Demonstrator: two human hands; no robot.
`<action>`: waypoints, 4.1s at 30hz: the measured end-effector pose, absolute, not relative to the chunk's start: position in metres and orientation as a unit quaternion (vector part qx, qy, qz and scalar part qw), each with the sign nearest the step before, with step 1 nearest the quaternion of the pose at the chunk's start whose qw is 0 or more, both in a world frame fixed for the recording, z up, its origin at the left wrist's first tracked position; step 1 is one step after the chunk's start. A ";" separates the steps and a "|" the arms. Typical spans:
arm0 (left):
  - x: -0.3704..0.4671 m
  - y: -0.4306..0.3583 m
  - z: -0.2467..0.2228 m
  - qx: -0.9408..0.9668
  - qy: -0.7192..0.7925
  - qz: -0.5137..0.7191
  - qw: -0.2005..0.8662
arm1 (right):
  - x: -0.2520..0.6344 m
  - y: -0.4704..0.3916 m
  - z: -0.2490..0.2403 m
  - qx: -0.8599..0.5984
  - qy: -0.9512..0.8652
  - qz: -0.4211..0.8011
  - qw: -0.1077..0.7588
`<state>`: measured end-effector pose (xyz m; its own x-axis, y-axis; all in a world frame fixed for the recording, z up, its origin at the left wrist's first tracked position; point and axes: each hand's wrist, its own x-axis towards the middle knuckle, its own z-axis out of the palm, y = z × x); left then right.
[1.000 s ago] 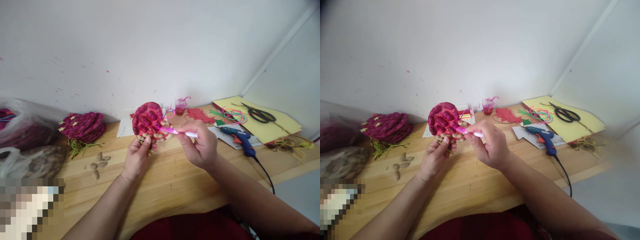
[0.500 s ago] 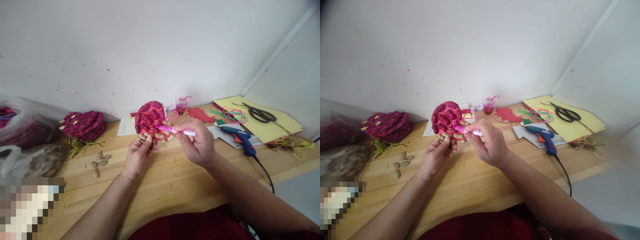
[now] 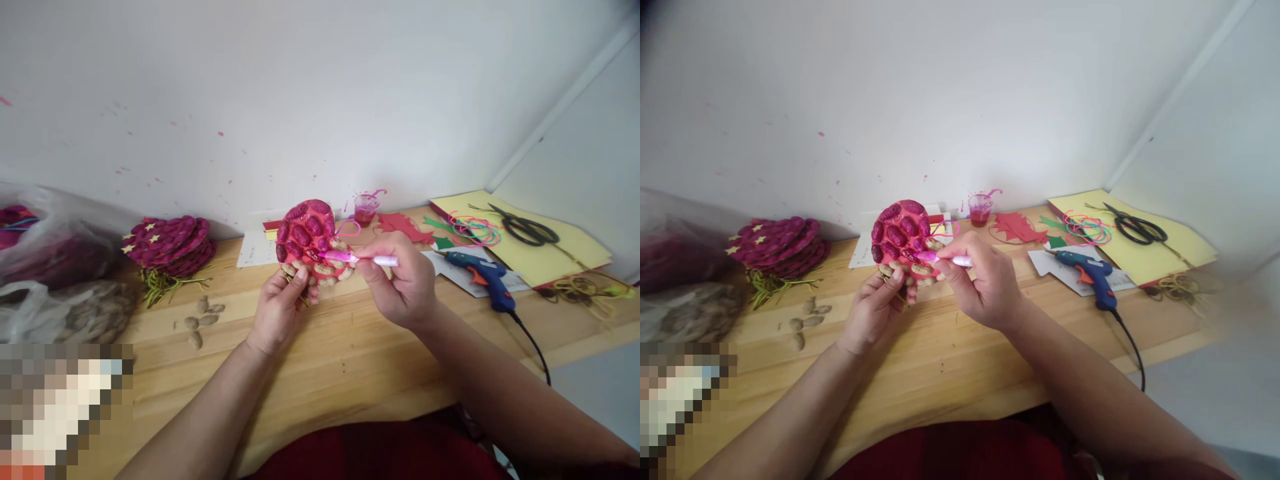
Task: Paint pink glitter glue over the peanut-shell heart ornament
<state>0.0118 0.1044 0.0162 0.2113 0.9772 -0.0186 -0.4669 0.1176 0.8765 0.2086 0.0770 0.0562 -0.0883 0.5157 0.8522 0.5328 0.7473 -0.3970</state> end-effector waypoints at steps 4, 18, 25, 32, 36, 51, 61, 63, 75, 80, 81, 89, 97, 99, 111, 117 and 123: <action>0.012 0.104 0.016 0.390 0.327 0.537 0.673 | 0.209 0.077 0.057 -0.353 -0.739 -0.004 0.573; 0.011 0.106 0.025 0.325 0.345 0.551 0.688 | 0.211 0.078 0.058 -0.350 -0.752 -0.006 0.558; 0.012 0.105 0.027 0.307 0.345 0.547 0.698 | 0.209 0.078 0.058 -0.358 -0.745 -0.012 0.563; 0.012 0.105 0.030 0.293 0.351 0.548 0.700 | 0.210 0.078 0.057 -0.362 -0.743 -0.013 0.564; 0.012 0.105 0.029 0.297 0.355 0.546 0.698 | 0.209 0.079 0.058 -0.365 -0.741 -0.021 0.563; 0.011 0.103 0.023 0.413 0.377 0.540 0.629 | 0.210 0.081 0.057 -0.379 -0.729 0.036 0.569; 0.008 0.103 0.021 0.528 0.420 0.497 0.546 | 0.209 0.082 0.058 -0.379 -0.736 -0.020 0.561; 0.009 0.103 0.021 0.528 0.422 0.498 0.544 | 0.209 0.082 0.058 -0.366 -0.757 -0.008 0.541; 0.009 0.101 0.026 0.525 0.435 0.499 0.535 | 0.209 0.083 0.058 -0.352 -0.783 -0.022 0.512; 0.009 0.102 0.027 0.526 0.438 0.502 0.528 | 0.210 0.081 0.058 -0.371 -0.770 -0.029 0.519; 0.009 0.102 0.027 0.526 0.437 0.503 0.529 | 0.210 0.082 0.057 -0.371 -0.769 -0.026 0.520; 0.008 0.103 0.024 0.535 0.434 0.502 0.523 | 0.211 0.085 0.056 -0.383 -0.750 0.006 0.539; 0.008 0.100 0.026 0.593 0.455 0.497 0.440 | 0.210 0.084 0.056 -0.369 -0.768 -0.027 0.522; 0.008 0.099 0.027 0.600 0.460 0.498 0.424 | 0.209 0.084 0.055 -0.375 -0.759 -0.035 0.531; 0.009 0.099 0.027 0.597 0.456 0.500 0.431 | 0.208 0.081 0.058 -0.376 -0.768 -0.013 0.518; 0.009 0.098 0.024 0.620 0.452 0.497 0.405 | 0.211 0.085 0.056 -0.387 -0.753 0.012 0.532; 0.009 0.099 0.025 0.612 0.451 0.499 0.417 | 0.218 0.090 0.050 -0.410 -0.706 0.107 0.567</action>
